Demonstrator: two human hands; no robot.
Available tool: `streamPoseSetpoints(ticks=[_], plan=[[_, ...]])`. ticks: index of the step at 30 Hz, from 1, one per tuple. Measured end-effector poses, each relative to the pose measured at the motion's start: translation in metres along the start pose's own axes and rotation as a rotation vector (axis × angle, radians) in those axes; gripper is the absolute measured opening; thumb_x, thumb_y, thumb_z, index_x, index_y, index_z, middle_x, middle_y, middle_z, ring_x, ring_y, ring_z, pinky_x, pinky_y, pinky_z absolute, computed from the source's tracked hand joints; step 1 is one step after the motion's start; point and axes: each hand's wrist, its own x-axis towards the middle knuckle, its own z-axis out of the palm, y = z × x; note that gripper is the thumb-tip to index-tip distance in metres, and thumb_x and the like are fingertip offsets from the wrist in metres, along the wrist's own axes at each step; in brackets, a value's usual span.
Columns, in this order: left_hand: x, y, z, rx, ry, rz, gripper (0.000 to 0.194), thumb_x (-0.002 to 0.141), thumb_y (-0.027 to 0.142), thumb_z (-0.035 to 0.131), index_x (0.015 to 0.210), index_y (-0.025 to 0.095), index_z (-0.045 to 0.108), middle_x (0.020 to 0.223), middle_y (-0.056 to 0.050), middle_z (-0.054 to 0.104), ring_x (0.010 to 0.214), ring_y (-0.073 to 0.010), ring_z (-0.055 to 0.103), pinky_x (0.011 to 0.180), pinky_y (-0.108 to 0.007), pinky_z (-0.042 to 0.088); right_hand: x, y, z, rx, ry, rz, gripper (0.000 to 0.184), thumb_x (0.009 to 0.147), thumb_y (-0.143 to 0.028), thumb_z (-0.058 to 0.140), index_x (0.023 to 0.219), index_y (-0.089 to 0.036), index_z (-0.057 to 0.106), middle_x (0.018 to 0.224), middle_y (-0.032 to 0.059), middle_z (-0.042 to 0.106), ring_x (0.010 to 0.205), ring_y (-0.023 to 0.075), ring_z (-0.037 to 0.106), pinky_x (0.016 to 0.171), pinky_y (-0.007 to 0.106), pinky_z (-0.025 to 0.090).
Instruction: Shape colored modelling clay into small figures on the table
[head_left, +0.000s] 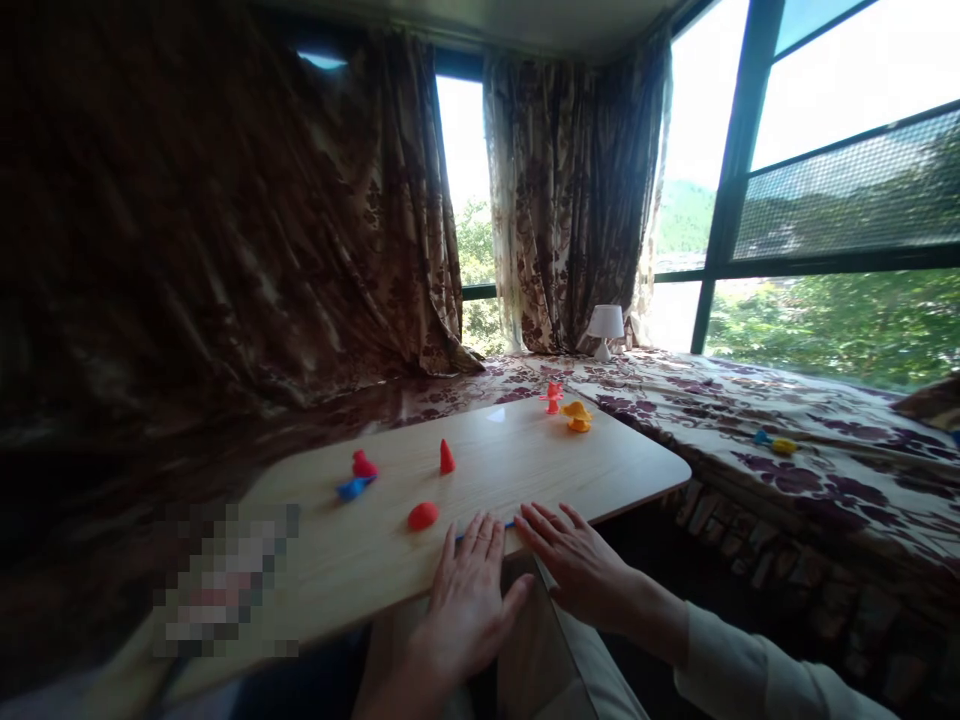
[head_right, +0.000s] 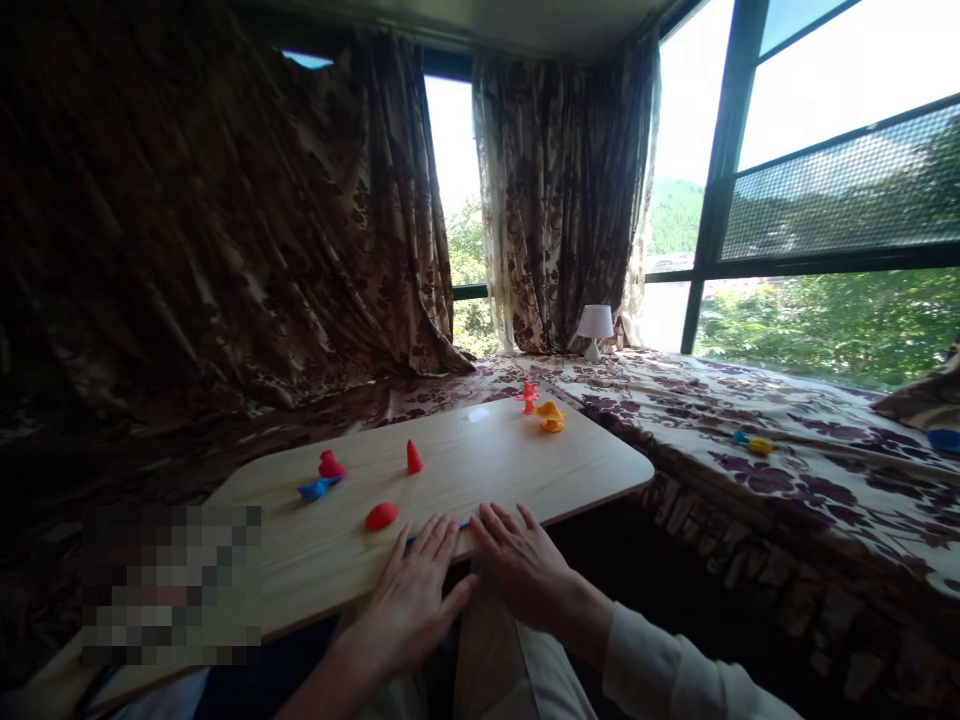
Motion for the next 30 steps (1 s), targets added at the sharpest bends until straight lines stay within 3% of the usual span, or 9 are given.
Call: streamPoseSetpoints(ticks=[5,11,18,23,26,30], plan=[[0.007,0.0,0.0,0.003,0.022,-0.034,0.073,0.089,0.057,0.017,0.141,0.007,0.03,0.149,-0.014,0.029,0.139,-0.0255,0.022,0.113,-0.053,0.011,0.009,0.003,-0.004,-0.009,0.006,0.037,0.08,0.069,-0.016,0.056,0.144,-0.011,0.027,0.149,0.0179,0.026,0.138,0.031,0.021,0.108,0.055,0.02],[-0.002,0.003,0.002,0.0,0.022,-0.008,0.072,0.087,0.062,0.02,0.142,0.016,0.03,0.149,-0.009,0.03,0.139,-0.0228,0.023,0.114,-0.051,0.011,0.001,0.001,-0.003,-0.009,-0.011,0.035,0.081,0.069,-0.017,0.06,0.144,-0.015,0.028,0.149,0.0163,0.026,0.138,0.031,0.021,0.108,0.054,0.019],[0.017,-0.002,0.002,0.009,0.05,-0.047,0.068,0.089,0.056,0.021,0.139,0.013,0.036,0.147,-0.015,0.033,0.138,-0.0277,0.025,0.112,-0.056,0.011,0.016,0.005,-0.003,-0.031,0.001,0.095,0.082,0.068,-0.016,0.061,0.143,-0.016,0.029,0.148,0.0203,0.028,0.136,0.0355,0.025,0.105,0.057,0.023],[-0.006,0.0,0.003,0.003,0.047,-0.005,0.07,0.087,0.062,0.018,0.141,0.021,0.032,0.149,-0.007,0.032,0.138,-0.0239,0.024,0.114,-0.052,0.011,0.002,-0.006,-0.002,-0.034,-0.008,0.082,0.079,0.069,-0.011,0.055,0.143,-0.013,0.029,0.149,0.0181,0.028,0.137,0.0327,0.024,0.106,0.055,0.023],[-0.005,0.001,0.006,0.006,0.058,-0.007,0.071,0.087,0.062,0.017,0.142,0.018,0.031,0.15,-0.008,0.03,0.139,-0.0234,0.023,0.114,-0.052,0.011,-0.002,-0.006,-0.003,-0.022,-0.019,0.078,0.081,0.068,-0.009,0.053,0.144,-0.012,0.026,0.15,0.0159,0.023,0.138,0.03,0.02,0.108,0.055,0.019],[0.013,-0.006,0.0,0.023,0.075,-0.052,0.07,0.089,0.058,0.02,0.138,0.011,0.037,0.145,-0.014,0.037,0.136,-0.0264,0.029,0.112,-0.054,0.015,0.012,0.012,-0.006,-0.011,-0.038,0.097,0.087,0.062,-0.01,0.057,0.143,-0.011,0.027,0.15,0.0173,0.025,0.138,0.0314,0.022,0.108,0.055,0.018]])
